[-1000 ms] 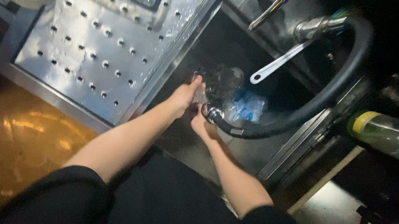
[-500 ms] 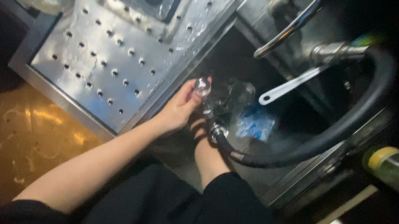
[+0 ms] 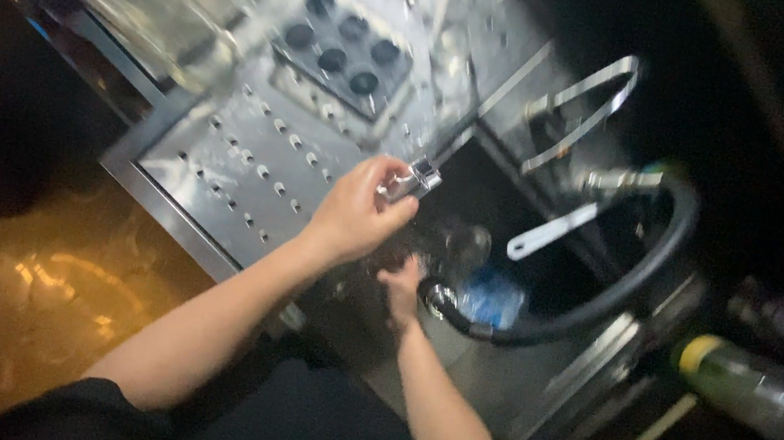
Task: The person washes multiple glasses and a metal ice mold under a sink faucet using a handheld sprayer. They rinse each item and place them on a perforated metal drying rack. The person also wipes the sink area with a purple cloth at the start.
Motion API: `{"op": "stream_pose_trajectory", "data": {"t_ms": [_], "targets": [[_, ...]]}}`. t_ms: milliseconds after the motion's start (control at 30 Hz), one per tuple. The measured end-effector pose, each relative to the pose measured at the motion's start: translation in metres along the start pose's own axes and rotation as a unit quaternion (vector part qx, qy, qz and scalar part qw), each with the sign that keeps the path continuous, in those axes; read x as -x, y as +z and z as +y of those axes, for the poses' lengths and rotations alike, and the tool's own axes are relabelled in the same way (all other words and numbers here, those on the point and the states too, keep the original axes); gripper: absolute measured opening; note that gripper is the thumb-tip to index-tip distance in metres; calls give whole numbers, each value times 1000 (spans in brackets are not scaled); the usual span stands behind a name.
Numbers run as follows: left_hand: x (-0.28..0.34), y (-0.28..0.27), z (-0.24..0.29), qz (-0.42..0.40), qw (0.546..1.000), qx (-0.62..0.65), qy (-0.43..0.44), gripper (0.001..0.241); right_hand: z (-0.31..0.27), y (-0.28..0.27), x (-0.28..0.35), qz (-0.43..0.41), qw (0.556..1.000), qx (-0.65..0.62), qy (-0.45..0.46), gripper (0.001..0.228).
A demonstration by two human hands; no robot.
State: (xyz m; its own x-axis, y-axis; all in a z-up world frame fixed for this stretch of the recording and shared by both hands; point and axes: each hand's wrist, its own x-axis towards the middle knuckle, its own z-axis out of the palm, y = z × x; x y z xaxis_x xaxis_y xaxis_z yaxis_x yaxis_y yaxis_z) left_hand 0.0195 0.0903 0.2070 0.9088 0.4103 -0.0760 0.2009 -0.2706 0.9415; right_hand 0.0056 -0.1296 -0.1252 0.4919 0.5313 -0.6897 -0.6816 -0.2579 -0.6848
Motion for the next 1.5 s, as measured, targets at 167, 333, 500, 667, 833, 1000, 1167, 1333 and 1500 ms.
{"op": "stream_pose_trajectory", "data": {"t_ms": [167, 333, 500, 667, 833, 1000, 1167, 1333, 1500], "targets": [[-24, -56, 19, 50, 962, -247, 106, 50, -35, 30, 25, 305, 951, -16, -41, 35], [-96, -57, -35, 124, 910, -372, 137, 46, -54, 37, 43, 335, 938, 9, -85, 53], [-96, -79, 27, 140, 897, -392, 147, 25, -84, 59, 76, 378, 888, 14, -262, 43], [-111, -71, 27, 128, 892, -399, 168, 12, -145, 93, 129, 381, 898, 171, -137, 52], [-118, -72, 33, 89, 900, -405, 137, 28, -137, 87, 129, 374, 911, 129, -119, 54], [-121, -77, 55, 65, 887, -442, 122, 20, -150, 94, 139, 361, 926, 91, -67, 56], [-131, -69, 48, 80, 864, -475, 148, 33, -164, 105, 164, 361, 928, 87, -44, 50], [-117, -71, 57, 54, 902, -423, 64, 69, -123, 77, 146, 361, 918, 120, -110, 50], [-70, -20, 65, 139, 985, -87, 50, 54, -98, 49, 127, 260, 941, 45, -211, 53]]}}
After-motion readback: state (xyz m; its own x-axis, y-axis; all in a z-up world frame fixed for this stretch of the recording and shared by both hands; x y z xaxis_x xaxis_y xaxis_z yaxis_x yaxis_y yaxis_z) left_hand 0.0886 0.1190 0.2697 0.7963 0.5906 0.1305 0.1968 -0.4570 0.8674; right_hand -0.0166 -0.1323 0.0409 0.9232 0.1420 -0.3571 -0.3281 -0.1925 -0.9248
